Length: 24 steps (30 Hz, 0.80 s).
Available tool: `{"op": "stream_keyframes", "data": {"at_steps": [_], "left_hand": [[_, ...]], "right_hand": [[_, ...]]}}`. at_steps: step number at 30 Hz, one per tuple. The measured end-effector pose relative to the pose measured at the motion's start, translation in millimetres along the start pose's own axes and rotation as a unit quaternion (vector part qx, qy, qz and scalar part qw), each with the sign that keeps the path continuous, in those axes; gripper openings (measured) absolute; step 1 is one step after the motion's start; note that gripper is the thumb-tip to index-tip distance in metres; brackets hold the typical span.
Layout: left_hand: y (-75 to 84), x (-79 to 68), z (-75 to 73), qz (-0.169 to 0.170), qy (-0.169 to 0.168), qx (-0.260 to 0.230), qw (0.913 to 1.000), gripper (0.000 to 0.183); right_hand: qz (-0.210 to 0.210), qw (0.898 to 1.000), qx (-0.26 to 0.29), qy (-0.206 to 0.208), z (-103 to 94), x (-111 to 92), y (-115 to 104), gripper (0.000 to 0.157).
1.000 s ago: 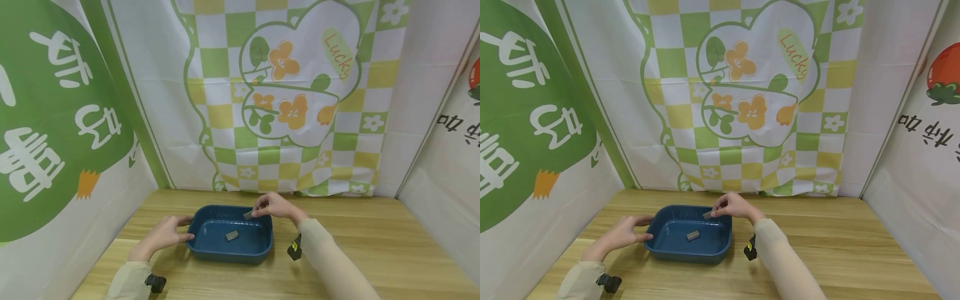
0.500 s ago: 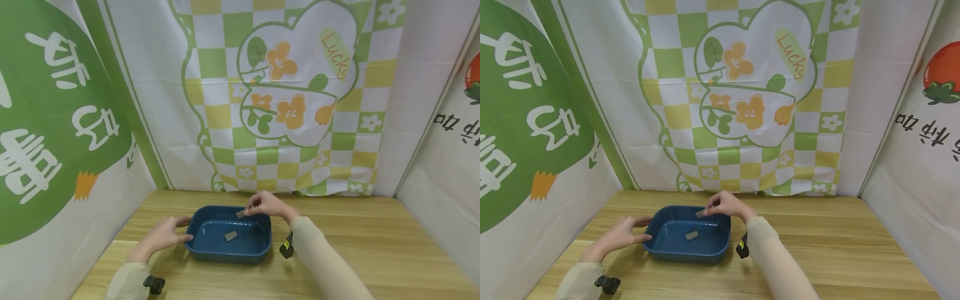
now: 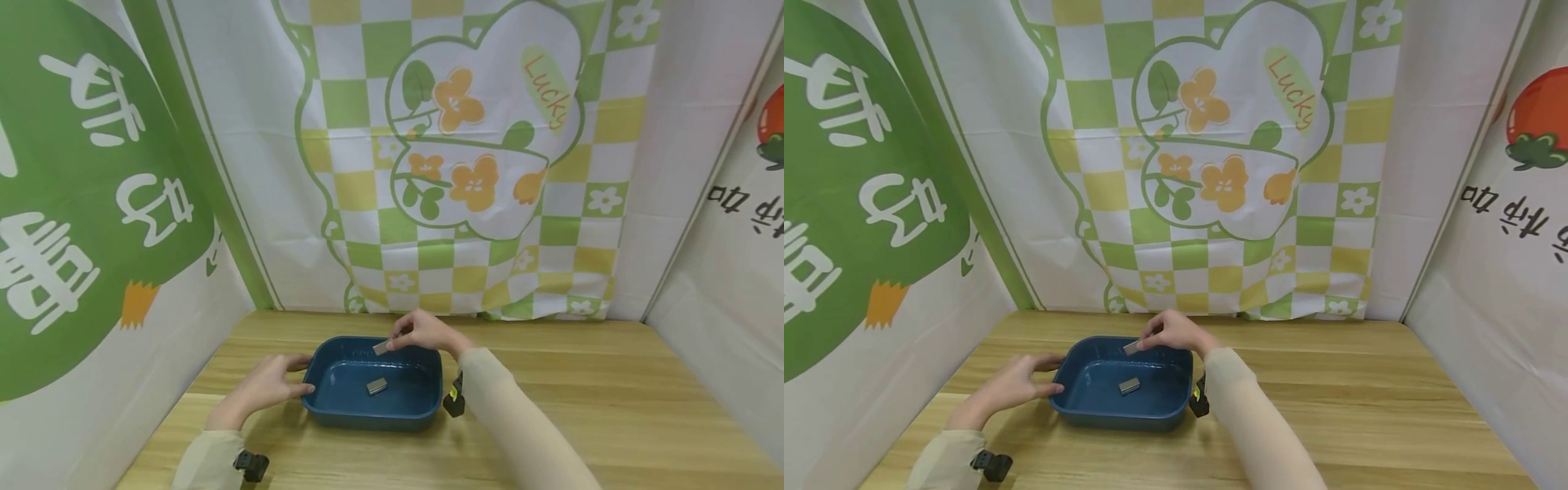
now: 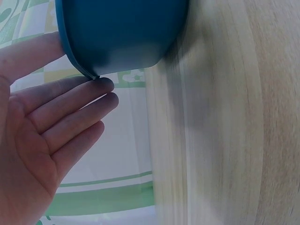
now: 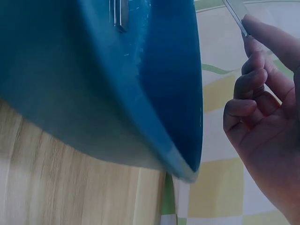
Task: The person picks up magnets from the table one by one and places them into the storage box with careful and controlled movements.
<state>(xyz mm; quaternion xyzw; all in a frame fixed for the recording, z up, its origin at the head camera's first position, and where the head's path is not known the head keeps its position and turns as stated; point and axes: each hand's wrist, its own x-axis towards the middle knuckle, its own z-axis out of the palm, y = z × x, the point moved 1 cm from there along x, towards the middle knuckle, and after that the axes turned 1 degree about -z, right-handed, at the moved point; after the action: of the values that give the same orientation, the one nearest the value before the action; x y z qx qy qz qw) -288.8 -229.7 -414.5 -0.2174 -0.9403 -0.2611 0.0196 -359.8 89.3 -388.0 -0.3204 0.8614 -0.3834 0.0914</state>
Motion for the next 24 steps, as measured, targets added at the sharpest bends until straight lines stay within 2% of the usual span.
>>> {"op": "stream_keyframes", "data": {"at_steps": [10, 24], "left_hand": [[-0.7, -0.8, 0.8, 0.003, 0.004, 0.004, 1.0000, 0.055], [1.1, -0.7, -0.1, 0.008, 0.005, 0.002, 1.0000, 0.055]], "right_hand": [[-0.023, 1.000, 0.000, -0.010, 6.0, 11.6, -9.5, 0.011], [-0.014, 1.000, 0.004, -0.007, 16.5, 26.1, -10.8, 0.016]]}}
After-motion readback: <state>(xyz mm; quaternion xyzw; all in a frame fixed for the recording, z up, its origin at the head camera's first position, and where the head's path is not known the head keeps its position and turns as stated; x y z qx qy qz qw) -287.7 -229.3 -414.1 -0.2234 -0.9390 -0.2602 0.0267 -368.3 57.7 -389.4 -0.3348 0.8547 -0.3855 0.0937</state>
